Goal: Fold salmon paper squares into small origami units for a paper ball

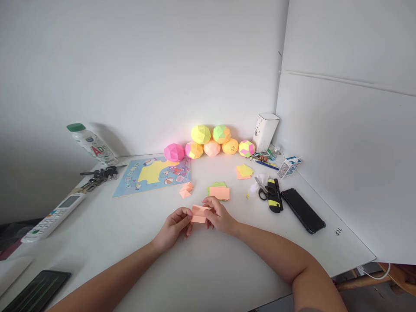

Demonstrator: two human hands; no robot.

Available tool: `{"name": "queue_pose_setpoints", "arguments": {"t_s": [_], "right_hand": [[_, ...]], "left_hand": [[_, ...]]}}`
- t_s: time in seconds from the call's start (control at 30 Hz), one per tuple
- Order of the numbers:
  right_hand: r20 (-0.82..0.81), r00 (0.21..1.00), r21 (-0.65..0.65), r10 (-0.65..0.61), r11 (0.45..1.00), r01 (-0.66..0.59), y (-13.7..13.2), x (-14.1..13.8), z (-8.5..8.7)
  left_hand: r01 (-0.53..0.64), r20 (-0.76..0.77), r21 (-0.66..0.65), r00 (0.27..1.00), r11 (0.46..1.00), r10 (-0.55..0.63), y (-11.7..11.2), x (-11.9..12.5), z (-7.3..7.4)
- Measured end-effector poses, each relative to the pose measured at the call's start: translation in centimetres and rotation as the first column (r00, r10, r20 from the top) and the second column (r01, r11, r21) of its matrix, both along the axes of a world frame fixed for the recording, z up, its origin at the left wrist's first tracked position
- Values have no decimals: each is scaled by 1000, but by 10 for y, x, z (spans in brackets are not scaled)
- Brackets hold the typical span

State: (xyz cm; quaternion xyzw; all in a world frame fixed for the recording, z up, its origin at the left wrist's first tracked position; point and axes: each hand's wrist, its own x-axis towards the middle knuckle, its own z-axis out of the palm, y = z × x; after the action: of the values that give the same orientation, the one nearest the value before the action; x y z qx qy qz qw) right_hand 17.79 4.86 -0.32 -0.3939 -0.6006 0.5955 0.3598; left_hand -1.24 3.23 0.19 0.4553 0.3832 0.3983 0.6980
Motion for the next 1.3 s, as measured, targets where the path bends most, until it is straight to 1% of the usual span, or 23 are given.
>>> {"name": "queue_pose_setpoints", "arguments": {"t_s": [0.1,0.3,0.43,0.53,0.6,0.77,0.9,1.0,1.07,1.13,1.2,1.3], "right_hand": [[-13,1000,34,-3,999,3,0,1,-3],[8,996,94,86,992,-86,1,3,-3],[12,996,123,87,988,-88,1,2,-1],[18,998,120,66,990,-68,2,1,-1],[20,998,117,58,991,-60,2,0,-1],[28,997,77,71,994,-73,1,1,3],[35,993,65,111,991,-113,1,1,4],[43,995,96,88,991,-92,2,2,3],[55,995,100,85,991,-90,2,2,3],[76,991,66,108,991,-113,1,3,4],[110,985,26,132,990,-136,0,3,6],[140,980,14,142,989,-145,-2,2,8]], "left_hand": [[-10,3,-27,1000,1000,10,1,-1,-1],[-8,39,-76,999,997,11,3,-4,2],[39,42,-68,998,997,-36,4,-5,4],[109,-8,-15,994,994,-109,4,-4,5],[133,-52,25,990,991,-131,4,-4,7],[76,-90,51,993,996,-71,3,-1,11],[57,-104,36,993,998,-53,4,-2,5],[63,-115,-6,991,998,-63,3,-4,1],[47,-92,-31,994,998,-50,2,-3,2],[44,-25,-42,999,998,-45,-1,-2,5],[86,46,-14,995,996,-85,-4,0,8],[139,23,28,990,990,-140,-7,1,8]]}}
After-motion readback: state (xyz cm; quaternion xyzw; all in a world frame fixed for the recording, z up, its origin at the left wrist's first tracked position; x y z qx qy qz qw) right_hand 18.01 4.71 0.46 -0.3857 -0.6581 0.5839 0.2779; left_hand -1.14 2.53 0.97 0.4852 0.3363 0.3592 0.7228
